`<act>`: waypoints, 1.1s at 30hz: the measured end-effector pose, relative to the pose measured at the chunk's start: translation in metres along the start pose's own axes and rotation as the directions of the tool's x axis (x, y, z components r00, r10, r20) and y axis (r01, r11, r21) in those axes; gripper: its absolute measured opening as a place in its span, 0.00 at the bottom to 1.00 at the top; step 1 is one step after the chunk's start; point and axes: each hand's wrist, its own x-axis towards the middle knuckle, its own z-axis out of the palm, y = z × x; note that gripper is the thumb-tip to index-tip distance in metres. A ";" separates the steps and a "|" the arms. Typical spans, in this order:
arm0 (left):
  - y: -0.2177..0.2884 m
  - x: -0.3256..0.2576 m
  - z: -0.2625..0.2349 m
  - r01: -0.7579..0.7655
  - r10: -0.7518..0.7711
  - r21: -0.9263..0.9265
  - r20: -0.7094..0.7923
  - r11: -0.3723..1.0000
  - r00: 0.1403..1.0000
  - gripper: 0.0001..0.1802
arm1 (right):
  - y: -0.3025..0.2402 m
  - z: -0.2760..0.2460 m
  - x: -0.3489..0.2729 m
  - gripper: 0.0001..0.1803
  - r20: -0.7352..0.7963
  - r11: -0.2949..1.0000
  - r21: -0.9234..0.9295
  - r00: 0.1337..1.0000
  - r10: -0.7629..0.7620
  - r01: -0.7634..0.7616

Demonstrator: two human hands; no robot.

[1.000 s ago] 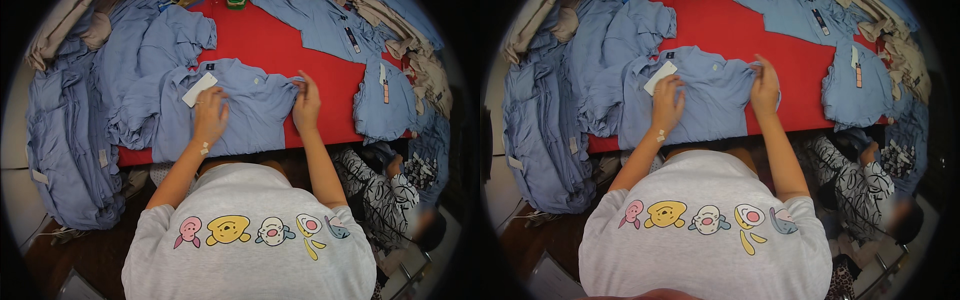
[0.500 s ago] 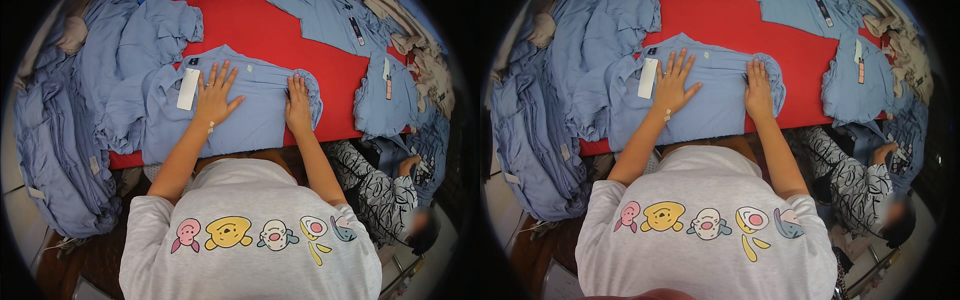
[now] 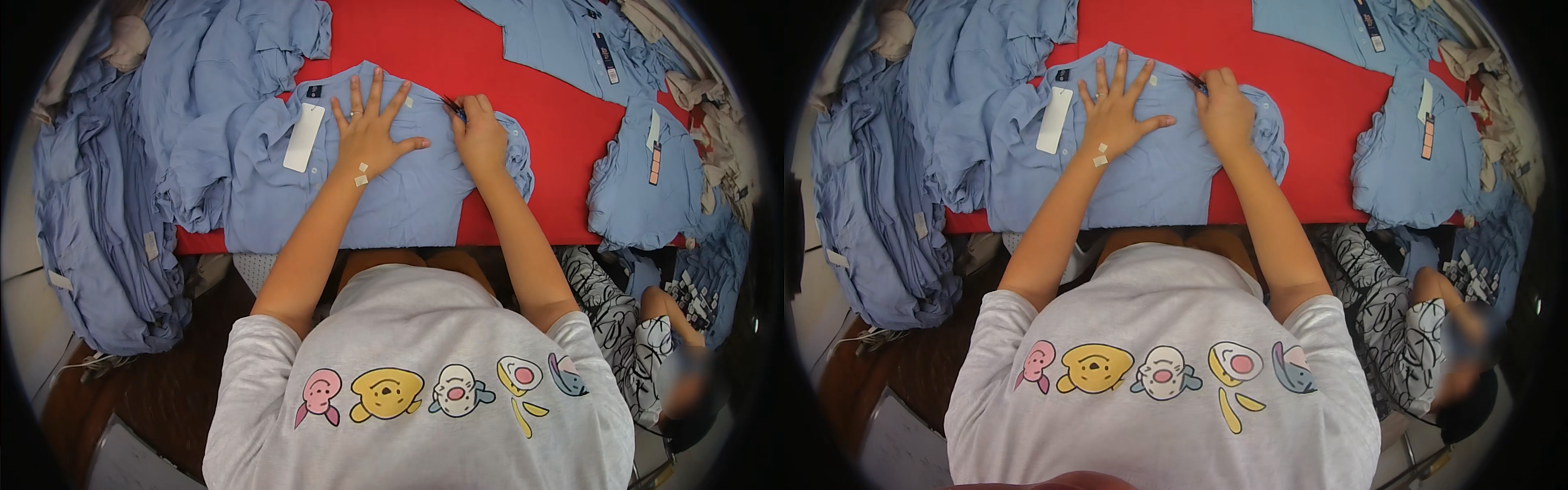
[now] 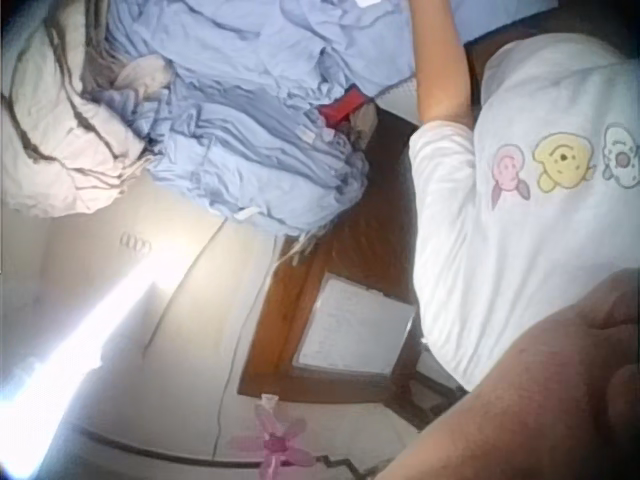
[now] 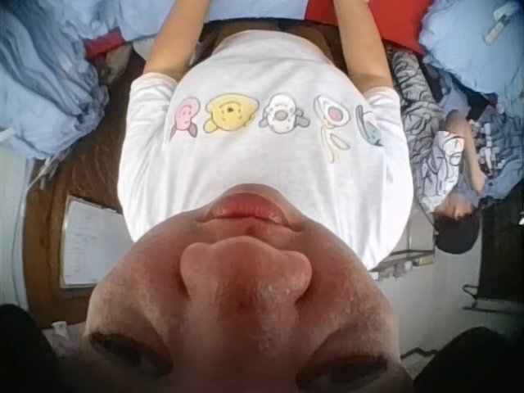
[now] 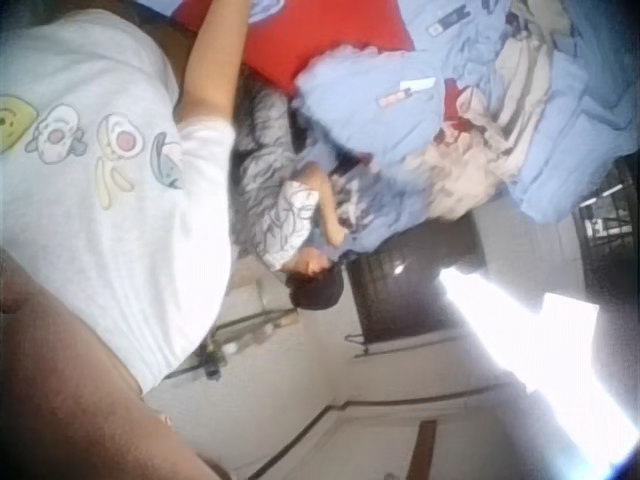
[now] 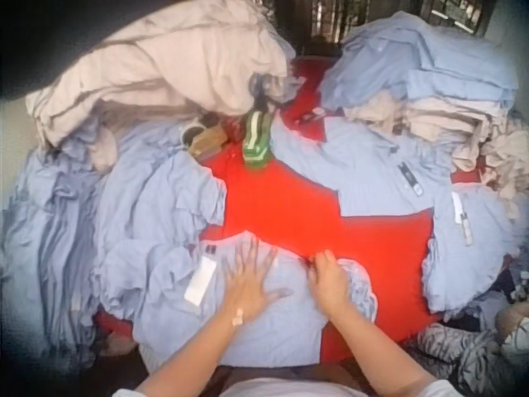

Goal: The person uses small scissors to cut tags and threads from light blue shirts laid out on a red table. They handle each shirt one at a time, smoothing the fabric and trimming loose ends before moving to the next item.

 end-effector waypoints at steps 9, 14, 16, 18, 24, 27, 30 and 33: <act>0.007 0.001 0.002 0.042 -0.042 0.004 0.033 0.999 0.999 0.68 | 0.013 -0.005 -0.004 0.09 -0.020 0.995 0.100 1.000 0.015 -0.013; 0.012 0.001 -0.002 0.049 -0.048 -0.008 0.041 0.999 0.998 0.72 | 0.012 -0.012 -0.003 0.08 -0.002 0.980 0.178 0.996 0.088 -0.086; 0.011 0.001 -0.003 0.048 -0.048 -0.011 0.045 0.999 0.998 0.73 | 0.008 -0.016 0.001 0.08 -0.026 0.956 0.269 0.991 0.128 -0.116; 0.013 0.000 -0.005 0.048 -0.048 -0.009 0.055 0.999 0.997 0.74 | 0.004 -0.016 0.006 0.10 -0.096 0.905 0.408 0.979 0.178 -0.125; 0.007 0.000 -0.003 0.028 -0.029 0.025 0.075 0.999 0.997 0.80 | -0.040 0.014 -0.042 0.33 0.137 0.869 0.472 0.963 -0.234 0.145; 0.009 0.000 -0.009 0.035 -0.034 -0.016 0.101 0.999 0.994 0.83 | -0.003 -0.003 -0.049 0.37 0.144 0.963 0.177 0.963 -0.230 0.203; 0.010 0.003 -0.015 0.041 -0.039 -0.004 0.164 0.999 0.986 0.85 | 0.015 -0.025 -0.050 0.36 0.130 0.986 0.062 0.978 -0.163 0.156; 0.010 0.006 -0.021 0.024 -0.029 0.025 0.218 0.999 0.976 0.87 | 0.011 -0.039 -0.041 0.32 0.117 0.989 0.000 0.982 -0.147 0.148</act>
